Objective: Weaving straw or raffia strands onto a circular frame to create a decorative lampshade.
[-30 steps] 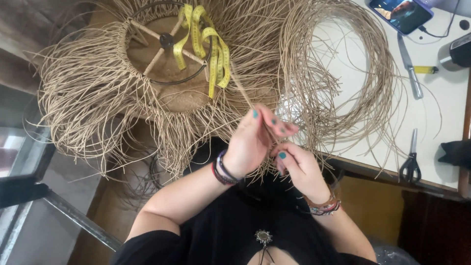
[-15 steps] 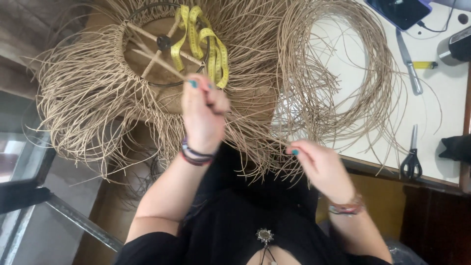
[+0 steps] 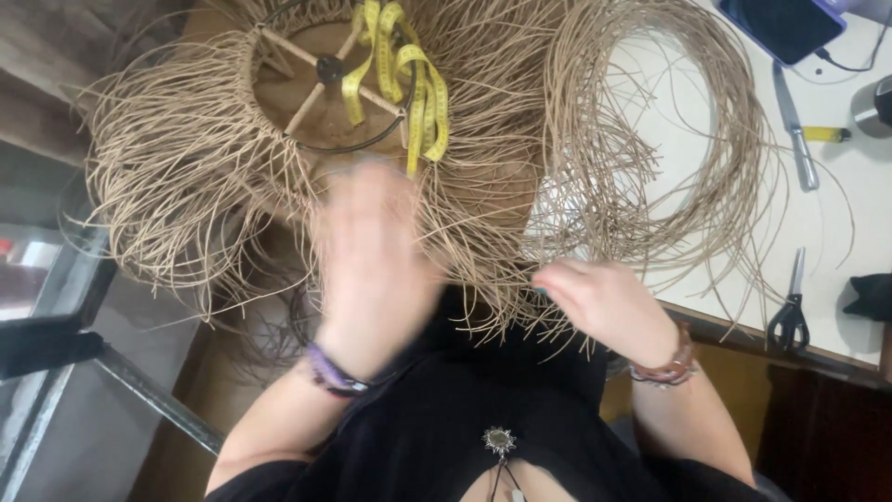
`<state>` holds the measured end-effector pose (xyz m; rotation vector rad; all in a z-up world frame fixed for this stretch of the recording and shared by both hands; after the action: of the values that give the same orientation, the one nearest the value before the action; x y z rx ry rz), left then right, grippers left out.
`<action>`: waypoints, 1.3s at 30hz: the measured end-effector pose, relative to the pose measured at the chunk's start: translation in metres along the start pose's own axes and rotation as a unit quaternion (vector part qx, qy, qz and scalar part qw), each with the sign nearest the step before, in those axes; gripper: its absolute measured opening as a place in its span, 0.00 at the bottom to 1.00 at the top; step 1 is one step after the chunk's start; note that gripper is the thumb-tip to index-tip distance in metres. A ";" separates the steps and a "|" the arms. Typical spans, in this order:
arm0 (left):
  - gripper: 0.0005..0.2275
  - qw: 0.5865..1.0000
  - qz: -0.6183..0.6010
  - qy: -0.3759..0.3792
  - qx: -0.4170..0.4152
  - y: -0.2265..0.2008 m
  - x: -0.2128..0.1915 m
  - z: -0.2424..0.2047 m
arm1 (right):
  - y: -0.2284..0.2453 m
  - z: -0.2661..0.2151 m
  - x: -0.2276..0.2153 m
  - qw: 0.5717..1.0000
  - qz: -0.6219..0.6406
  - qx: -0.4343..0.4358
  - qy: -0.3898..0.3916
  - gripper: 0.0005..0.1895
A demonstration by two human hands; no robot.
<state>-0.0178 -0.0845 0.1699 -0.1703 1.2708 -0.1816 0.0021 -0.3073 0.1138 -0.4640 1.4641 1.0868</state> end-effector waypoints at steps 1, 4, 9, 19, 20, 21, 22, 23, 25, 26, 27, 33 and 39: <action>0.39 1.000 0.002 -0.001 -0.003 -0.016 0.002 -0.001 | 0.001 0.001 0.007 1.000 0.001 -0.004 0.001 0.06; 0.32 0.931 -0.243 0.244 0.123 -0.079 0.050 -0.019 | -0.001 0.006 0.021 0.997 -0.072 0.015 0.026 0.05; 0.03 0.969 -0.084 0.126 0.194 -0.070 0.060 -0.018 | -0.027 0.000 0.034 0.997 -0.011 0.056 0.056 0.13; 0.07 0.984 -0.052 0.113 0.130 -0.016 0.055 -0.016 | -0.048 0.033 0.041 0.965 0.224 0.093 0.103 0.11; 0.07 0.986 -0.050 0.114 0.114 -0.010 0.056 -0.016 | -0.043 0.041 0.038 0.971 0.206 0.075 0.096 0.12; 0.07 0.987 -0.049 0.116 0.098 -0.004 0.057 -0.017 | -0.037 0.049 0.035 0.977 0.187 0.057 0.088 0.13; 0.07 0.988 -0.049 0.115 0.095 0.000 0.059 -0.020 | -0.040 0.048 0.044 0.977 0.187 0.055 0.090 0.13; 0.07 0.989 -0.020 0.118 0.091 0.006 0.061 -0.023 | -0.042 0.047 0.056 0.978 0.171 0.055 0.109 0.16; 0.06 0.989 0.010 0.120 0.081 0.017 0.060 -0.024 | -0.041 0.052 0.069 0.978 0.153 0.049 0.130 0.19; 0.06 0.989 -0.001 0.126 0.082 0.021 0.059 -0.025 | -0.036 0.056 0.070 0.981 0.135 0.037 0.131 0.22; 0.06 0.988 -0.012 0.133 0.082 0.025 0.057 -0.026 | -0.031 0.060 0.071 0.984 0.118 0.025 0.132 0.27; 0.08 0.973 -0.124 0.189 0.037 0.061 0.054 -0.035 | -0.012 0.089 0.070 0.979 0.143 -0.034 0.144 0.18; 0.22 0.743 -0.554 0.375 0.015 0.064 0.027 -0.030 | 0.006 0.142 0.030 0.963 0.252 -0.079 0.056 0.17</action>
<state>-0.0358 -0.0292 0.1217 -0.9004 1.8193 -1.4252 0.0694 -0.1790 0.1067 -0.2693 1.6502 1.6100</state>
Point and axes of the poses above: each hand's wrist, its own z-axis towards the middle knuckle, its own x-axis out of the palm, y = z × x, the point moved 8 cm from there along z, towards the middle knuckle, and after that the axes turned 1 degree about -x, right-handed, at the moved point
